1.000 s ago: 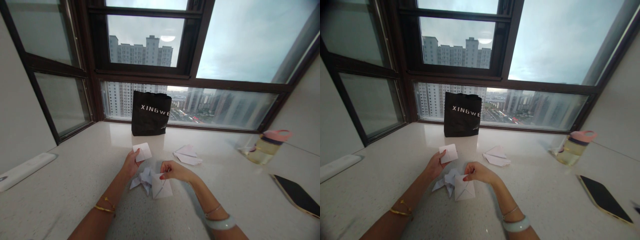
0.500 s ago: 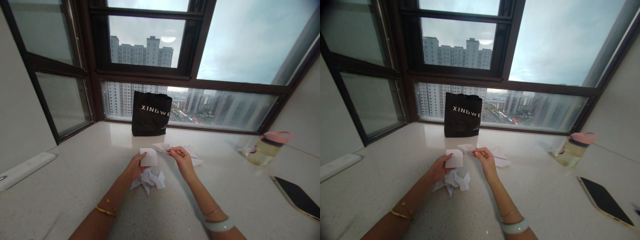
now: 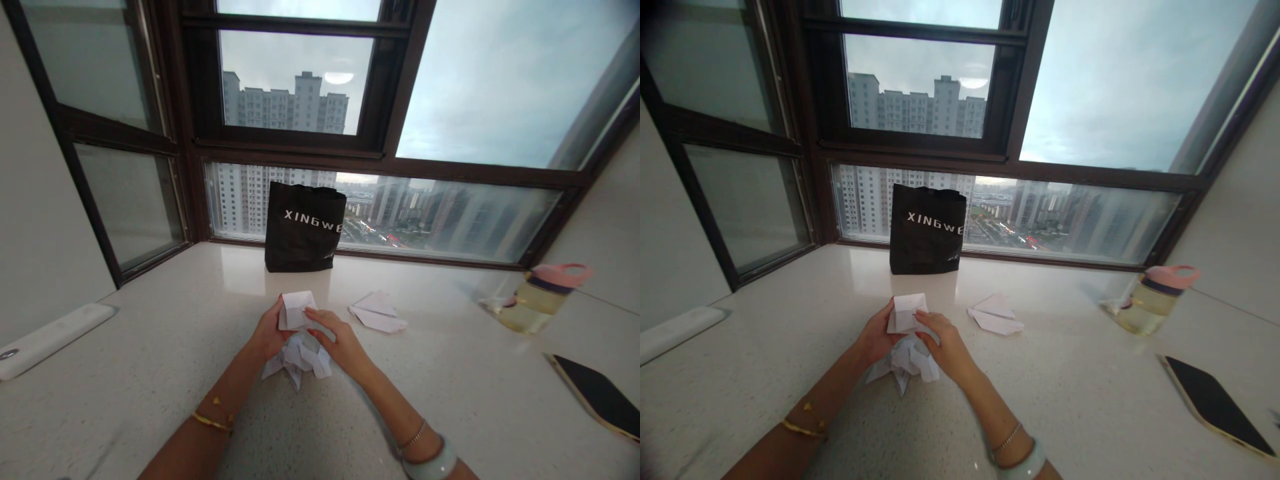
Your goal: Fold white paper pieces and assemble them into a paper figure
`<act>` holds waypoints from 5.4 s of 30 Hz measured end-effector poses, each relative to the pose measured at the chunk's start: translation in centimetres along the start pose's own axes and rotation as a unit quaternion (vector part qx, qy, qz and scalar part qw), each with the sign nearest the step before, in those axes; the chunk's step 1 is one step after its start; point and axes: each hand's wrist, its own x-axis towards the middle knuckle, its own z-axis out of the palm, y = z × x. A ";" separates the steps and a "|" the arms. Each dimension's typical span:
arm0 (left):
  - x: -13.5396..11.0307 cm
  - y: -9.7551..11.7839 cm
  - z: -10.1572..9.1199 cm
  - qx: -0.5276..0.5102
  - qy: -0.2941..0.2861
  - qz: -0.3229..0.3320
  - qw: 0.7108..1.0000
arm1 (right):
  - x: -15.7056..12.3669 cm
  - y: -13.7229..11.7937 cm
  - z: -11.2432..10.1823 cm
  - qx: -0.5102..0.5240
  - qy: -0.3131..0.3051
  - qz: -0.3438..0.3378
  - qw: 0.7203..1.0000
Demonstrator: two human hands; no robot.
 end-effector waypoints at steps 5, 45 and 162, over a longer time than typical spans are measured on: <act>-0.1 -0.2 0.1 0.006 0.000 0.003 1.000 | 0.0 -0.2 0.3 -0.043 0.021 -0.024 0.999; -1.4 -0.7 0.7 0.070 -0.133 0.052 0.987 | 0.8 0.3 0.0 0.270 0.005 0.273 0.923; -0.9 0.7 -0.5 0.103 -0.061 0.116 0.986 | -6.6 7.3 -12.0 -0.356 0.021 0.407 0.841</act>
